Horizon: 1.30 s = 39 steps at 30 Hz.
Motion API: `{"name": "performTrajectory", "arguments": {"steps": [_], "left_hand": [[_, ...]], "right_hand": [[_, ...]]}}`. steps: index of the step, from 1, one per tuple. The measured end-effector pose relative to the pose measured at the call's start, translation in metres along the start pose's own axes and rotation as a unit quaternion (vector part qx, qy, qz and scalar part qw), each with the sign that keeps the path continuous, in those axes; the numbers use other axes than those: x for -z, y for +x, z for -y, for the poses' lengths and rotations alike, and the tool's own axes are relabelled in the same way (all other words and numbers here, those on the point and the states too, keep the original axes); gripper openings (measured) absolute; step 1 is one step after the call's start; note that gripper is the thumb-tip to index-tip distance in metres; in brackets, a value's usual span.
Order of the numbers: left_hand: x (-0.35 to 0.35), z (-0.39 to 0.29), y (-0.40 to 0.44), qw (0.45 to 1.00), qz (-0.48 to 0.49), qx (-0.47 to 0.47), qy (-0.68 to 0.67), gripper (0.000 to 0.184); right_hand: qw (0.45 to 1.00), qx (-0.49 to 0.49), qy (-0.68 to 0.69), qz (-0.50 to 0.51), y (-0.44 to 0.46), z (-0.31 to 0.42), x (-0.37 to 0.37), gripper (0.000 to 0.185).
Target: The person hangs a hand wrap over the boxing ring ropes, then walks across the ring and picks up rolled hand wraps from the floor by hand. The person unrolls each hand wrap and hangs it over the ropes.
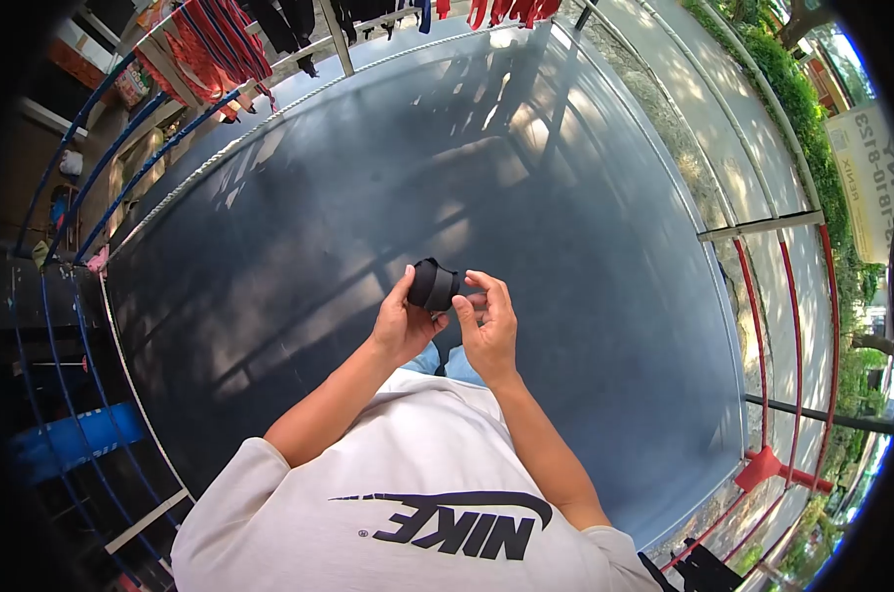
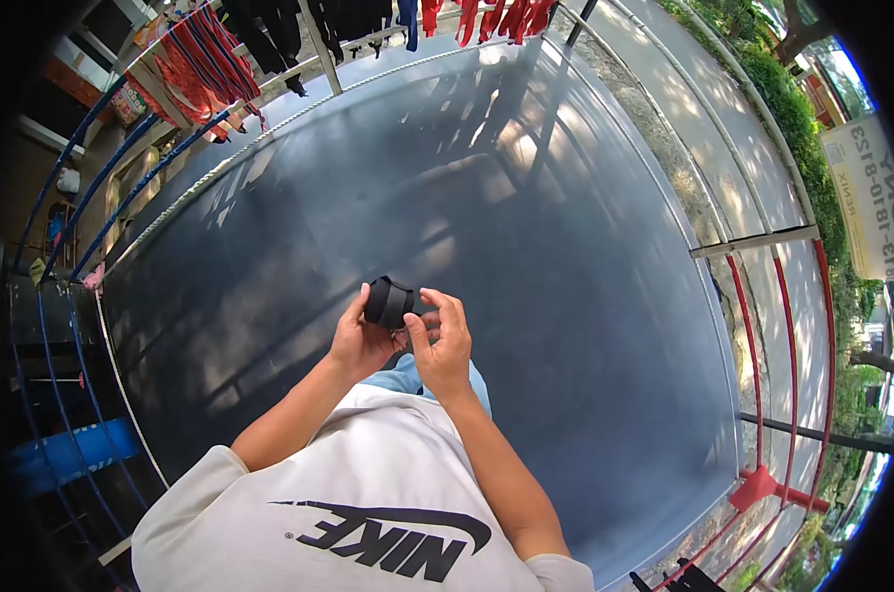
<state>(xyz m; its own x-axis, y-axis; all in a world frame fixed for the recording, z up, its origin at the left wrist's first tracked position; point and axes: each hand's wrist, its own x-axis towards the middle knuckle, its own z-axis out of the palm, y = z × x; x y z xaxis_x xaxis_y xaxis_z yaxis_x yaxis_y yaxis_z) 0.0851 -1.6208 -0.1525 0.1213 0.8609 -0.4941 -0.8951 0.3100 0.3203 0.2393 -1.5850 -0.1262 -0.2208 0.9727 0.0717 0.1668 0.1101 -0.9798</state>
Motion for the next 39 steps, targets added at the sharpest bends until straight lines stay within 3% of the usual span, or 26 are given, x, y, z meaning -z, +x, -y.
{"name": "performTrajectory", "arguments": {"steps": [4,6,9,13,16,19,21,24,26,29,32,33,36,37,39], "left_hand": [[-0.011,-0.018,0.035,0.999,-0.046,0.002,-0.022,0.051],[-0.030,-0.031,0.056,0.995,-0.092,-0.016,-0.032,0.052],[-0.037,-0.053,0.093,0.993,-0.086,-0.036,-0.069,0.056],[-0.068,-0.089,0.147,0.988,-0.098,-0.092,-0.078,0.060],[-0.088,-0.106,0.179,0.976,-0.113,-0.137,-0.127,0.059],[-0.105,-0.124,0.224,0.972,-0.086,-0.155,-0.153,0.058],[-0.102,-0.135,0.242,0.971,-0.090,-0.137,-0.173,0.055],[-0.107,-0.154,0.249,0.994,-0.045,-0.098,-0.002,0.053],[-0.105,-0.170,0.262,0.989,0.033,-0.048,0.138,0.066],[-0.105,-0.204,0.287,0.958,0.091,0.021,0.271,0.071],[-0.103,-0.248,0.319,0.982,0.094,0.032,0.160,0.068],[-0.105,-0.264,0.327,0.990,0.048,0.034,0.126,0.064],[-0.080,-0.319,0.368,0.998,-0.018,0.008,0.068,0.056],[-0.075,-0.338,0.376,0.997,-0.021,-0.015,0.076,0.049],[-0.077,-0.383,0.392,0.994,-0.013,-0.044,0.101,0.048]], "right_hand": [[0.998,0.006,-0.027,0.049,0.065,-0.007,0.000,0.034],[0.991,0.089,-0.071,0.075,0.096,-0.012,-0.002,0.034],[0.959,0.234,-0.128,0.097,0.152,-0.029,-0.010,0.032],[0.971,0.207,-0.037,0.111,0.238,-0.046,-0.027,0.016],[0.934,0.323,-0.064,0.138,0.308,-0.032,-0.031,0.011],[0.916,0.359,-0.070,0.164,0.361,-0.030,-0.033,0.010],[0.943,0.281,-0.057,0.171,0.387,-0.036,-0.030,0.008],[0.986,0.122,-0.040,0.104,0.450,-0.032,-0.029,0.012],[0.993,0.048,-0.029,0.109,0.500,-0.040,-0.025,0.016],[0.992,-0.004,0.011,0.125,0.552,-0.039,-0.027,0.021],[0.981,-0.066,0.131,0.128,0.600,-0.031,-0.039,0.019],[0.978,-0.064,0.148,0.130,0.617,-0.033,-0.044,0.019],[0.977,-0.073,0.172,0.104,0.660,-0.036,-0.070,0.019],[0.973,-0.097,0.166,0.130,0.669,-0.049,-0.073,0.016],[0.978,-0.138,0.129,0.088,0.681,-0.049,-0.100,0.021]]}}
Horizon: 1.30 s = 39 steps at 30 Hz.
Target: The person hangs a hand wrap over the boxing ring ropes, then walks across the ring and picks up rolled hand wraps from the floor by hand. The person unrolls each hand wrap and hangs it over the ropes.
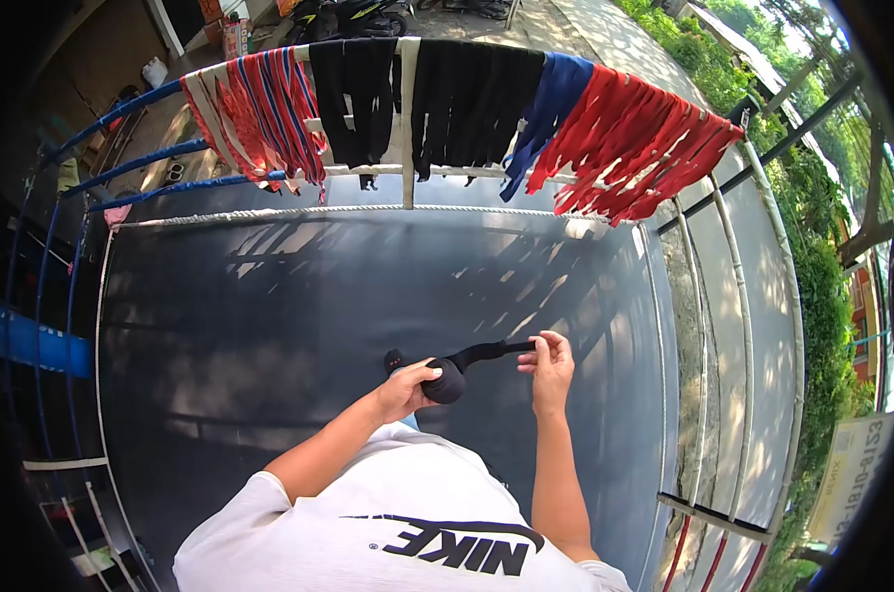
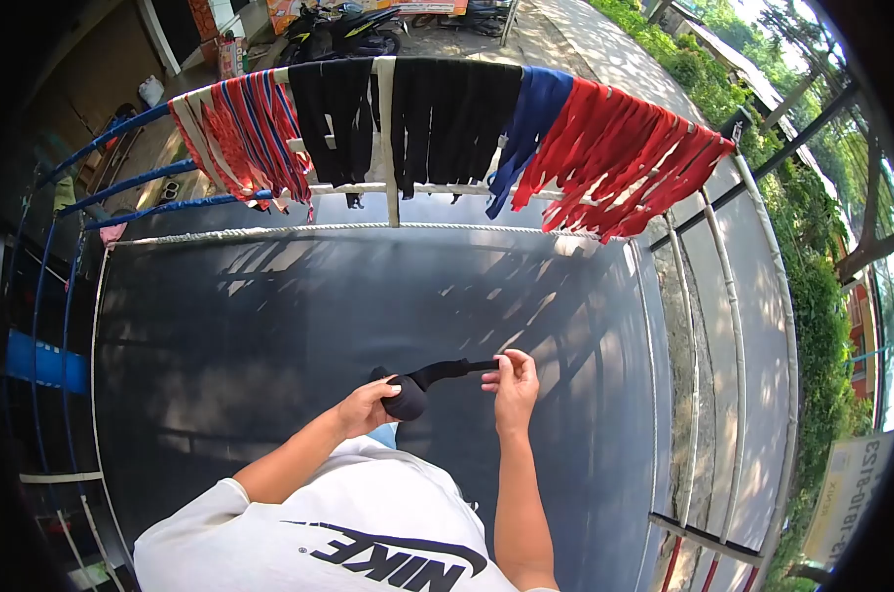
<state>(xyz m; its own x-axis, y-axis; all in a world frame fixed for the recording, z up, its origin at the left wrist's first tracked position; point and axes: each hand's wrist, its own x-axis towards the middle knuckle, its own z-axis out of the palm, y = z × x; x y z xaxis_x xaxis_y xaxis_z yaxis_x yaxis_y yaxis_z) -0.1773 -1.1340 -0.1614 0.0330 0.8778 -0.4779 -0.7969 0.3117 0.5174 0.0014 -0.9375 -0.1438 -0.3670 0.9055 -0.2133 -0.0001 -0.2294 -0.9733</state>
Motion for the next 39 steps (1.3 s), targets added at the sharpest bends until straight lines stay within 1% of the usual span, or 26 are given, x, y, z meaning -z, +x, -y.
{"name": "performTrajectory", "arguments": {"steps": [1,2,3,5,7,8,9,11,12,13,15,16,17,19,20,23,25,27,29,30,31,33,35,37,38,39], "left_hand": [[0.005,-0.020,0.005,1.000,0.000,-0.013,0.014,0.047],[0.008,-0.036,0.013,0.999,-0.004,-0.036,0.034,0.048],[0.011,-0.051,0.022,0.992,-0.027,-0.050,0.112,0.048],[0.018,-0.079,0.042,0.959,-0.071,-0.077,0.262,0.050],[0.025,-0.101,0.062,0.894,-0.096,-0.102,0.425,0.054],[0.023,-0.114,0.068,0.853,-0.095,-0.117,0.501,0.054],[0.021,-0.129,0.074,0.803,-0.091,-0.132,0.574,0.055],[0.010,-0.161,0.083,0.717,-0.039,-0.130,0.684,0.054],[0.018,-0.164,0.094,0.681,-0.046,-0.174,0.710,0.058],[0.026,-0.165,0.104,0.643,-0.054,-0.216,0.733,0.061],[0.031,-0.190,0.120,0.667,-0.059,-0.140,0.729,0.067],[0.033,-0.207,0.128,0.677,-0.062,-0.102,0.726,0.070],[0.035,-0.232,0.135,0.696,-0.061,-0.035,0.715,0.074],[0.061,-0.261,0.147,0.695,-0.104,-0.105,0.703,0.068],[0.069,-0.282,0.150,0.686,-0.146,-0.145,0.698,0.064],[0.087,-0.361,0.151,0.668,-0.271,-0.252,0.646,0.054],[0.102,-0.411,0.151,0.602,-0.344,-0.329,0.641,0.050],[0.122,-0.457,0.156,0.562,-0.401,-0.404,0.600,0.043],[0.122,-0.496,0.158,0.574,-0.461,-0.378,0.562,0.037],[0.130,-0.510,0.167,0.584,-0.462,-0.419,0.520,0.036],[0.130,-0.523,0.175,0.586,-0.464,-0.426,0.510,0.036],[0.133,-0.549,0.193,0.513,-0.456,-0.445,0.575,0.037],[0.145,-0.574,0.217,0.471,-0.437,-0.464,0.611,0.038],[0.158,-0.600,0.235,0.404,-0.409,-0.472,0.669,0.040],[0.163,-0.614,0.245,0.383,-0.397,-0.485,0.678,0.041],[0.167,-0.626,0.251,0.381,-0.393,-0.473,0.690,0.042]], "right_hand": [[0.999,-0.021,-0.012,-0.027,0.005,-0.005,-0.011,0.026],[0.997,-0.072,-0.023,-0.018,0.015,-0.017,-0.018,0.044],[0.991,-0.131,-0.020,-0.008,0.023,-0.030,-0.027,0.045],[0.970,-0.231,-0.031,0.073,0.031,-0.037,-0.054,0.052],[0.920,-0.310,0.110,0.213,0.043,-0.050,-0.077,0.064],[0.890,-0.321,0.187,0.264,0.043,-0.038,-0.095,0.070],[0.864,-0.337,0.268,0.260,0.046,-0.023,-0.115,0.062],[0.884,-0.326,0.282,0.181,0.062,-0.036,-0.136,0.052],[0.888,-0.328,0.280,0.158,0.073,-0.040,-0.142,0.040],[0.878,-0.333,0.296,0.177,0.088,-0.049,-0.141,0.039],[0.854,-0.342,0.325,0.218,0.121,-0.071,-0.137,0.037],[0.879,-0.333,0.281,0.193,0.131,-0.042,-0.149,0.037],[0.889,-0.333,0.270,0.160,0.143,-0.037,-0.153,0.041],[0.887,-0.341,0.263,0.167,0.177,-0.033,-0.154,0.046],[0.891,-0.351,0.255,0.133,0.196,-0.034,-0.156,0.050],[0.900,-0.340,0.245,0.121,0.252,-0.029,-0.162,0.053],[0.891,-0.375,0.233,0.104,0.294,-0.037,-0.162,0.052],[0.906,-0.327,0.235,0.130,0.324,-0.025,-0.166,0.050],[0.919,-0.296,0.224,0.136,0.351,-0.005,-0.170,0.044],[0.926,-0.279,0.219,0.131,0.362,0.004,-0.172,0.042],[0.932,-0.262,0.215,0.126,0.372,0.010,-0.173,0.041],[0.942,-0.225,0.218,0.120,0.389,0.014,-0.169,0.042],[0.949,-0.212,0.219,0.076,0.393,0.025,-0.172,0.044],[0.949,-0.208,0.235,0.025,0.386,0.024,-0.175,0.046],[0.949,-0.206,0.240,0.000,0.381,0.023,-0.175,0.046],[0.947,-0.213,0.239,-0.020,0.375,0.020,-0.176,0.046]]}}
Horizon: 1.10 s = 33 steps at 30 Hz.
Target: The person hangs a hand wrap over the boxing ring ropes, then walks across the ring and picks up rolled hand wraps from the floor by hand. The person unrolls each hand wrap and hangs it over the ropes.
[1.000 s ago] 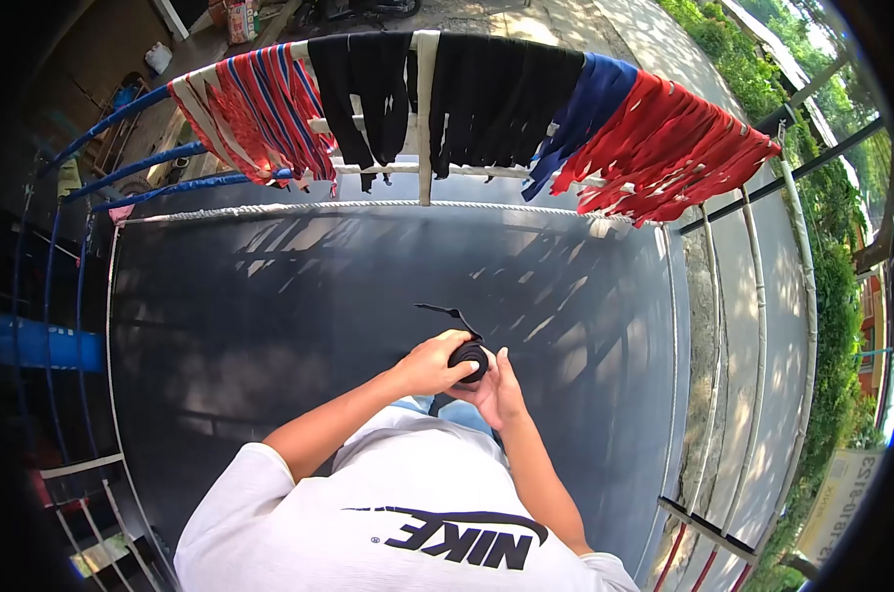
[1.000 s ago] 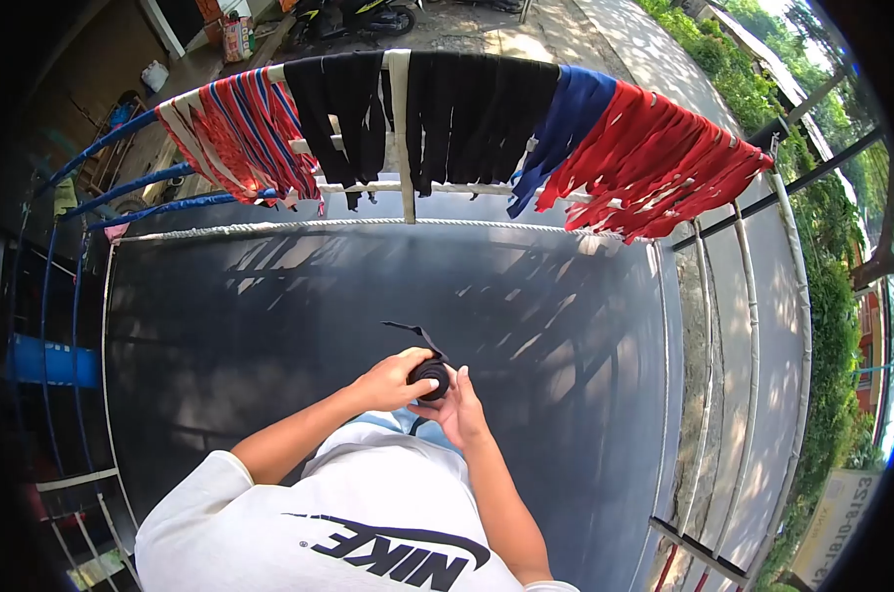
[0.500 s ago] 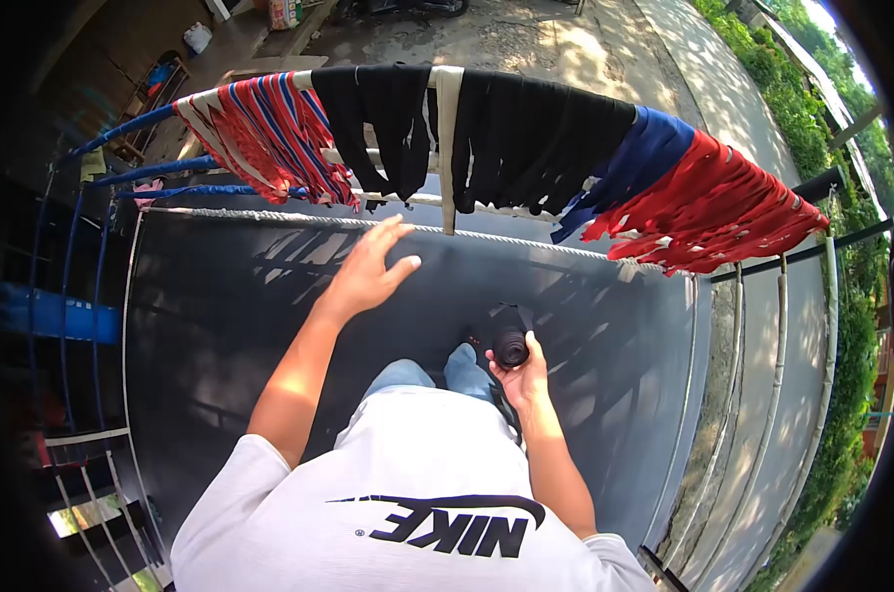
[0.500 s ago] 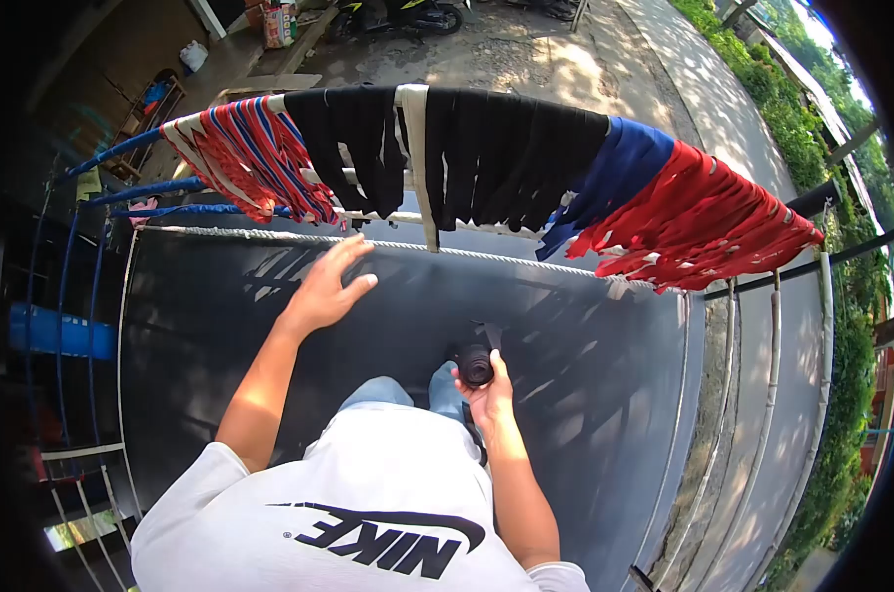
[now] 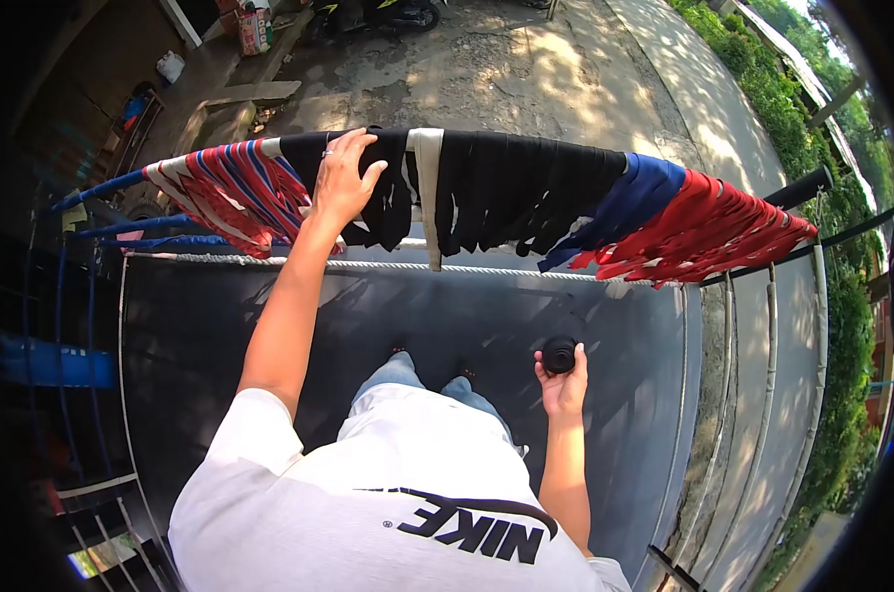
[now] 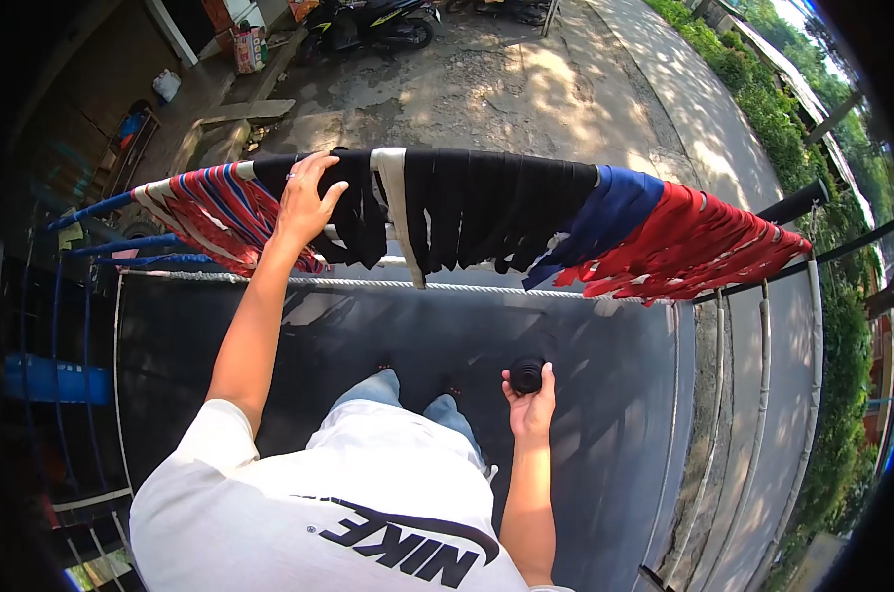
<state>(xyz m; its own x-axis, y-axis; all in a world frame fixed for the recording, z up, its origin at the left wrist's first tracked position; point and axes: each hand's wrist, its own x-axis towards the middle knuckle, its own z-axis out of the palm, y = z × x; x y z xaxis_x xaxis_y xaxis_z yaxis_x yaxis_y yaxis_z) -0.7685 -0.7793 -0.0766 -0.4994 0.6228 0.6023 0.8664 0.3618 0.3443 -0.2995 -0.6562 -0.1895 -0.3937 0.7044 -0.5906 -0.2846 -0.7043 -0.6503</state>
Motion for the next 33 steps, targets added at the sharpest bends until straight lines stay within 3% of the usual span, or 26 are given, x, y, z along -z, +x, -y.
{"name": "performTrajectory", "arguments": {"steps": [9,16,20,22,26,28,29,33], "left_hand": [[-0.028,0.052,0.068,0.963,0.234,-0.112,-0.071,0.046],[-0.023,0.054,0.068,0.964,0.226,-0.081,-0.115,0.034],[-0.027,0.053,0.064,0.971,0.174,-0.107,-0.125,0.035],[-0.030,0.047,0.065,0.975,0.158,-0.106,-0.114,0.037],[-0.030,0.038,0.066,0.980,0.147,-0.082,-0.103,0.038],[-0.031,0.035,0.071,0.983,0.141,-0.075,-0.094,0.036],[-0.031,0.032,0.075,0.984,0.140,-0.072,-0.082,0.035],[-0.037,0.022,0.080,0.985,0.156,-0.057,-0.035,0.034]], "right_hand": [[0.989,0.002,-0.074,-0.131,-0.021,-0.090,0.040,0.036],[0.942,-0.036,-0.159,-0.295,-0.032,-0.147,0.075,0.043],[0.898,-0.096,-0.256,-0.346,-0.043,-0.169,0.096,0.069],[0.861,-0.110,-0.372,-0.328,-0.042,-0.174,0.109,0.079],[0.760,-0.149,-0.587,-0.237,-0.025,-0.143,0.084,0.075],[0.663,-0.135,-0.719,-0.157,0.015,-0.172,0.168,0.078],[0.647,-0.134,-0.739,-0.131,0.032,-0.172,0.184,0.079],[0.715,-0.251,-0.644,-0.108,0.119,-0.099,0.103,0.073]]}}
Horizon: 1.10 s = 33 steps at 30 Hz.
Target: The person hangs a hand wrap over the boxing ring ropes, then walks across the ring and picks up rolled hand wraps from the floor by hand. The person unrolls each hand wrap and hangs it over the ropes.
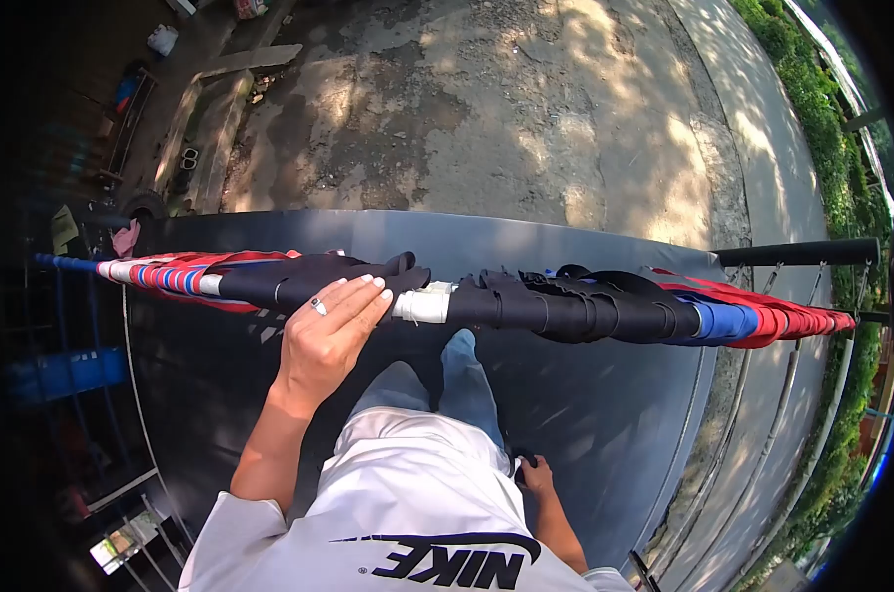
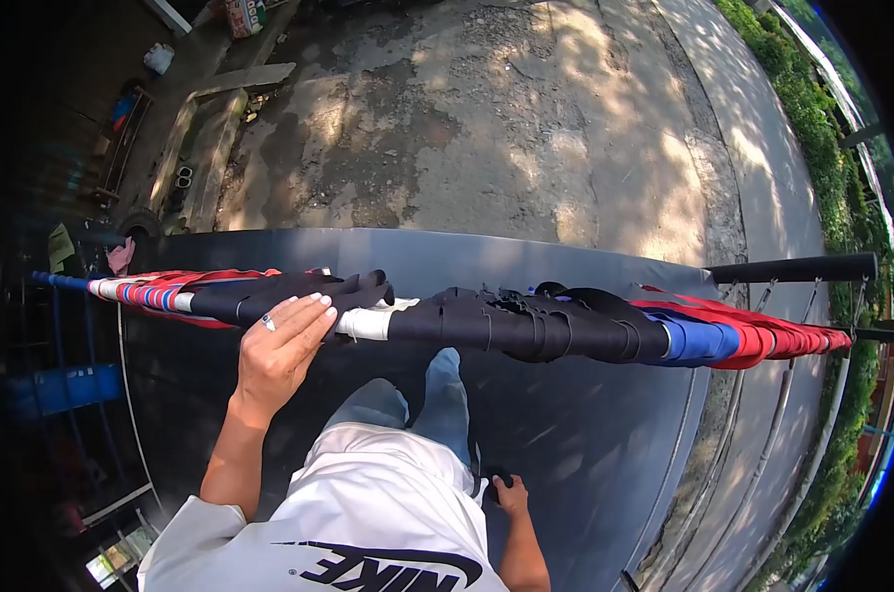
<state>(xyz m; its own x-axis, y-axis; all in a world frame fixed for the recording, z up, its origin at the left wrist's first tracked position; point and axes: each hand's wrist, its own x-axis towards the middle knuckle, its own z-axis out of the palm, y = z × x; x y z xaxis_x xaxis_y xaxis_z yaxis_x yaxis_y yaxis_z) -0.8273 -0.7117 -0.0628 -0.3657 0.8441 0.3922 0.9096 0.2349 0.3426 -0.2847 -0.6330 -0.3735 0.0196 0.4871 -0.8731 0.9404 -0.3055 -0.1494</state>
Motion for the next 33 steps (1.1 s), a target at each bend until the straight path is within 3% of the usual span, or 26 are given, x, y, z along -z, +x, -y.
{"name": "performTrajectory", "arguments": {"steps": [2,8,11,15,18,24,33], "left_hand": [[-0.003,-0.004,0.007,1.000,0.001,0.019,0.017,0.023],[-0.006,0.001,0.021,0.997,0.055,0.054,0.013,0.023],[-0.008,0.010,0.028,0.996,0.079,0.049,-0.003,0.024],[-0.007,0.025,0.038,0.990,0.123,0.050,-0.051,0.028],[-0.006,0.036,0.044,0.982,0.161,0.052,-0.086,0.030],[-0.001,0.055,0.039,0.969,0.215,0.033,-0.121,0.034],[0.015,0.085,0.020,0.976,0.182,0.011,-0.115,0.028]], "right_hand": [[1.000,0.004,0.022,-0.003,0.024,0.037,0.028,0.065],[0.995,0.055,0.087,-0.006,0.048,0.128,0.083,0.066],[0.998,0.015,0.061,0.028,0.071,0.116,0.083,0.063],[0.987,0.074,0.104,0.095,0.090,0.065,0.068,0.061],[0.988,0.053,0.112,0.098,0.084,0.065,0.063,0.061],[0.992,-0.002,0.108,0.058,0.068,0.117,0.063,0.061],[0.992,0.004,0.125,0.034,0.058,0.201,0.048,0.061]]}}
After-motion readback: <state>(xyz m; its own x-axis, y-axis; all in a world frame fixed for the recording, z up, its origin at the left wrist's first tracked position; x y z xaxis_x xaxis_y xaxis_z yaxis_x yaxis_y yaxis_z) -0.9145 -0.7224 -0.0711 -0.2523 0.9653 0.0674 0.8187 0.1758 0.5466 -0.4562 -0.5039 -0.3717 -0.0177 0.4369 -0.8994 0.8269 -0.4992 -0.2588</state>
